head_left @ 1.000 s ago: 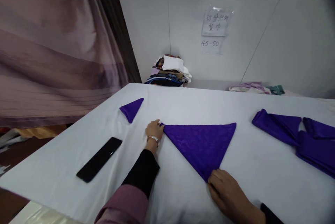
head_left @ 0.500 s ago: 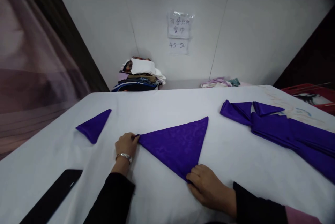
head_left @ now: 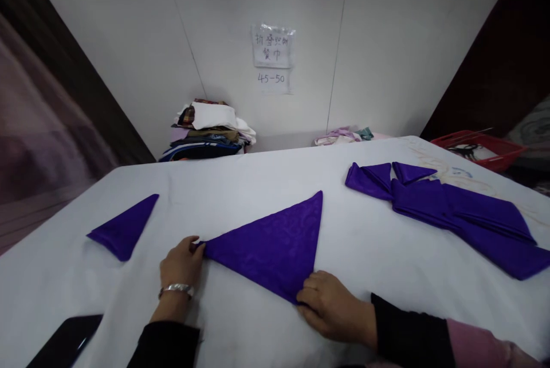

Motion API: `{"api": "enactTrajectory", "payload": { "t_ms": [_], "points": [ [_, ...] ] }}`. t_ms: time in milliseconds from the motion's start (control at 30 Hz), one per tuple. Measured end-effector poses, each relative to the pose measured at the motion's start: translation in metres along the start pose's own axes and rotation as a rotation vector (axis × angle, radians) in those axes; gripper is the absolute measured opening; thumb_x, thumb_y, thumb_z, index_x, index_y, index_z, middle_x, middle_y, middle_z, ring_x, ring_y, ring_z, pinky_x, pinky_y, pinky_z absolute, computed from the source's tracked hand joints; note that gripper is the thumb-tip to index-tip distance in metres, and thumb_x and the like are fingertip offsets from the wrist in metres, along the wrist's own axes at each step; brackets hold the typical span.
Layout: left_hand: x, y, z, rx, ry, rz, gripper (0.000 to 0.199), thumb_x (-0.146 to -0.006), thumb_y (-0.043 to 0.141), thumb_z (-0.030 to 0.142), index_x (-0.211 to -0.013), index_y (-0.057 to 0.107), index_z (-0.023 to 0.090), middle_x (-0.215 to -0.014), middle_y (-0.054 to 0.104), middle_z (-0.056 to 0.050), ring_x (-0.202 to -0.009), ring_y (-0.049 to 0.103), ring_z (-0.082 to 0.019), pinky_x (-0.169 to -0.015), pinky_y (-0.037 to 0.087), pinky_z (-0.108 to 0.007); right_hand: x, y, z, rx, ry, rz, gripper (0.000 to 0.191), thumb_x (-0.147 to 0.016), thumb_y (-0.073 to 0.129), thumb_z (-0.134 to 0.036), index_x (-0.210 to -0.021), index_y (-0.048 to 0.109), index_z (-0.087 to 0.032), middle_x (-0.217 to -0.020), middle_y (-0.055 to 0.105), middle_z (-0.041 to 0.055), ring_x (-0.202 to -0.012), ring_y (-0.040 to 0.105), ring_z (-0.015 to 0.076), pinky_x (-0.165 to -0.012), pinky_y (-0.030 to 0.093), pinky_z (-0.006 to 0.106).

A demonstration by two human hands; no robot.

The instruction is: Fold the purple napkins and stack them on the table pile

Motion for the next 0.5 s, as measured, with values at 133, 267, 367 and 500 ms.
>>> {"api": "enactTrajectory", "payload": {
  "t_ms": [133,267,367,500],
  "points": [
    [0.02,-0.014,0.04,-0.086,0.175,0.253,0.043,-0.084,0.042,0.04,-0.117,0.054,0.015,-0.123,0.057,-0.013,-0.116,0.048,-0.029,-0.096,0.037,-0.043,-0.011,-0.02,0.014,-0.039,0.012,0.101,0.018,-0.089,0.042,-0.021,-0.084,0.059,-0.018,-0.075,0.058,0.0028,-0.072,0.05,0.0145,-0.069,0.038,0.028],
    [0.054,0.014,0.097,-0.08,0.479,0.146,0.05,-0.084,0.041,0.043,-0.126,0.048,0.018,-0.139,0.044,-0.011,-0.131,0.033,-0.026,-0.107,0.023,-0.045,-0.029,-0.033,0.034,-0.083,0.031,0.16,0.028,-0.091,0.041,-0.024,-0.113,0.056,-0.015,-0.103,0.061,0.0096,-0.096,0.053,0.0178,-0.084,0.041,0.031],
    [0.07,0.039,0.117,-0.1,0.544,-0.01,0.058,-0.084,0.039,0.048,-0.134,0.04,0.02,-0.146,0.031,-0.008,-0.136,0.023,-0.026,-0.109,0.017,-0.049,-0.045,-0.023,0.045,-0.088,0.004,0.024,0.053,-0.09,0.045,-0.043,-0.134,0.04,-0.013,-0.137,0.043,0.0144,-0.127,0.035,0.0238,-0.104,0.028,0.039],
    [0.072,0.051,0.116,-0.153,0.505,-0.122,0.065,-0.084,0.035,0.054,-0.137,0.035,0.016,-0.148,0.027,-0.01,-0.137,0.02,-0.027,-0.109,0.016,-0.051,-0.057,-0.004,0.067,-0.085,0.011,-0.169,0.077,-0.085,0.04,-0.061,-0.142,0.024,-0.012,-0.148,0.021,0.0151,-0.137,0.015,0.0264,-0.11,0.01,0.046]
  ]
}}
Point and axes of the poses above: each hand's wrist, its own x-axis away from the middle knuckle, its own y-axis out of the palm, z = x × y, the point moved 6 cm from there along -x, towards the middle knuckle
